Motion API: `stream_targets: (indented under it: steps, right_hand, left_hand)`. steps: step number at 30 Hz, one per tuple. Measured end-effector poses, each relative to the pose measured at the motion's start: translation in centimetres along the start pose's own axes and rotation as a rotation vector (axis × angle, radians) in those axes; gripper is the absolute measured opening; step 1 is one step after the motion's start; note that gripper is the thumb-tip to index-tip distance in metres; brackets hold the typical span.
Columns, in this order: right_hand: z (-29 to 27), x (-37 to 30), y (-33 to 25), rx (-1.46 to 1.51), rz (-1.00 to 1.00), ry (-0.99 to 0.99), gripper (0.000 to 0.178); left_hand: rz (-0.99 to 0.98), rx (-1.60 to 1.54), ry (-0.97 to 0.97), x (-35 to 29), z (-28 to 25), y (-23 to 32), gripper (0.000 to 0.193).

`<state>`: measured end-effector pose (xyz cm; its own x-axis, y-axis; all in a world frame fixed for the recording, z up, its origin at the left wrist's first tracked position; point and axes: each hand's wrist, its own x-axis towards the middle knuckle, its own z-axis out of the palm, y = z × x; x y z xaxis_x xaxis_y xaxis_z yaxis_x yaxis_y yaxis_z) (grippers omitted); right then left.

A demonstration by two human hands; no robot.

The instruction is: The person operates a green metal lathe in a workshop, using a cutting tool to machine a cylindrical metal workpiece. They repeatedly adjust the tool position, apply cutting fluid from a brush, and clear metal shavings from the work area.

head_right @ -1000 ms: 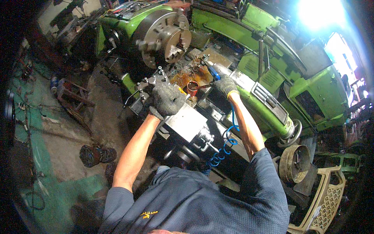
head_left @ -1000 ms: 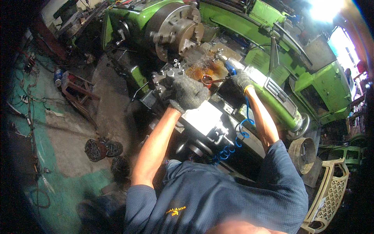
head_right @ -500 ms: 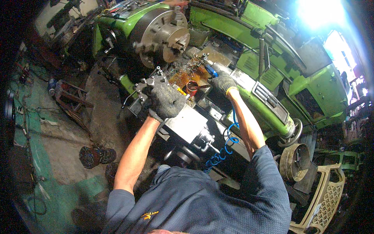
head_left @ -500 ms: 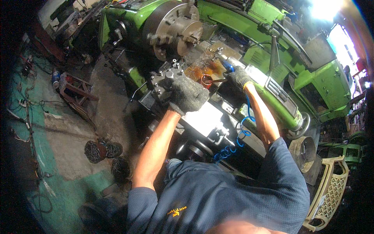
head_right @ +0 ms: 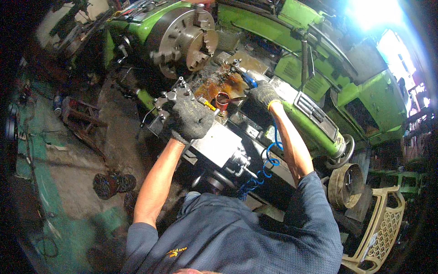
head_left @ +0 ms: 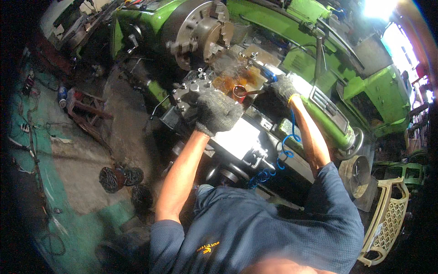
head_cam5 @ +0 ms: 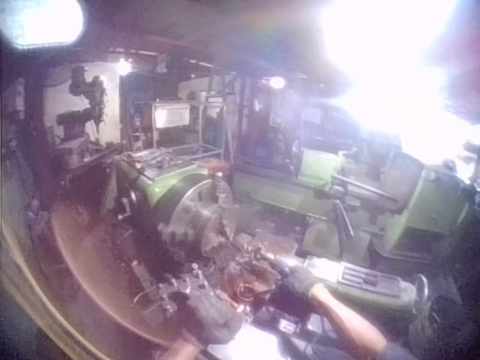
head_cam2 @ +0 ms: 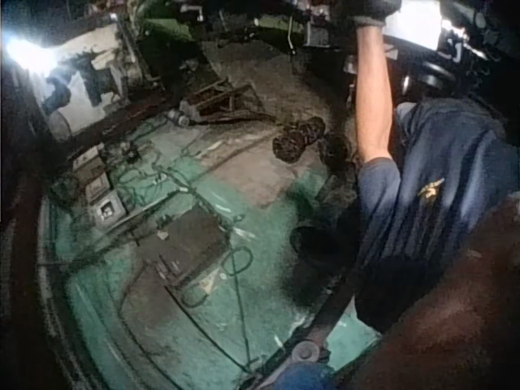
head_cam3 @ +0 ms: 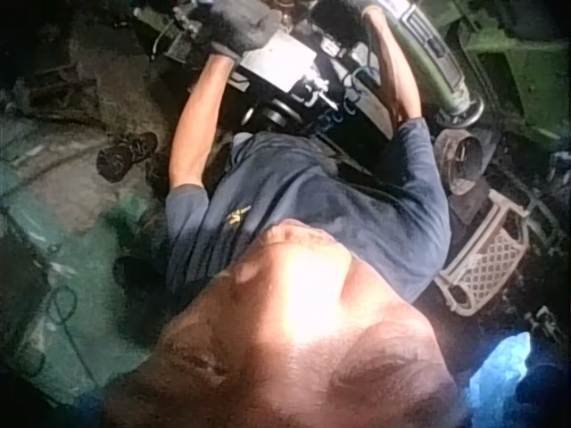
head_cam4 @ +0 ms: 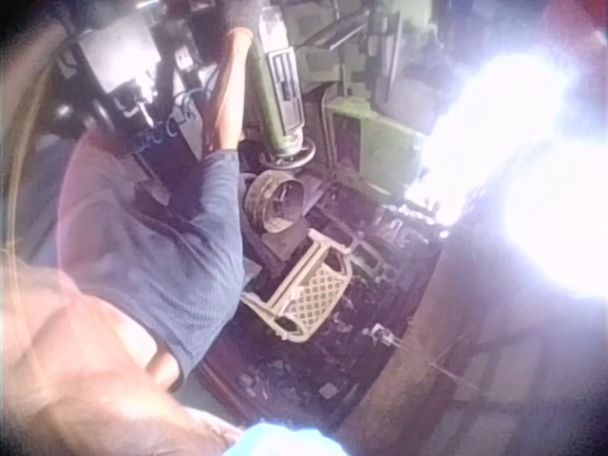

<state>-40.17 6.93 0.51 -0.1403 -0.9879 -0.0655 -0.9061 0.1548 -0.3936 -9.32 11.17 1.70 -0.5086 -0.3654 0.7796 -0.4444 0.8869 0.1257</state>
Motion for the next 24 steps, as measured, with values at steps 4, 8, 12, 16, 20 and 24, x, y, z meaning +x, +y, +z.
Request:
stream_targets:
  steps: [4,8,12,16,20,24]
  right_hand:
    - [0.2,1.9,-0.4,0.049,-0.082,0.044,0.062]
    - [0.1,2.6,-0.8,0.047,-0.021,0.000,0.051]
    - [0.1,3.0,0.0,-0.019,-0.045,0.049,0.049]
    - [0.1,3.3,-0.6,0.000,0.026,-0.034,0.050]
    - [-0.4,2.9,-1.2,-0.118,0.087,-0.070,0.055]
    - [-0.5,1.0,-0.1,-0.043,-0.038,0.023,0.058]
  left_hand:
    - [0.029,-0.050,-0.032,0.8,-0.7,0.0,0.021]
    - [0.036,0.053,-0.023,-0.3,0.1,-0.5,0.020]
    - [0.029,0.100,-0.012,-0.1,0.2,-0.4,0.026]
    - [-0.023,-0.089,0.093,0.9,-1.0,0.3,0.028]
    - [0.007,-0.020,0.108,0.3,-0.3,0.1,0.027]
    - [0.026,0.132,-0.062,0.2,-0.2,0.1,0.027]
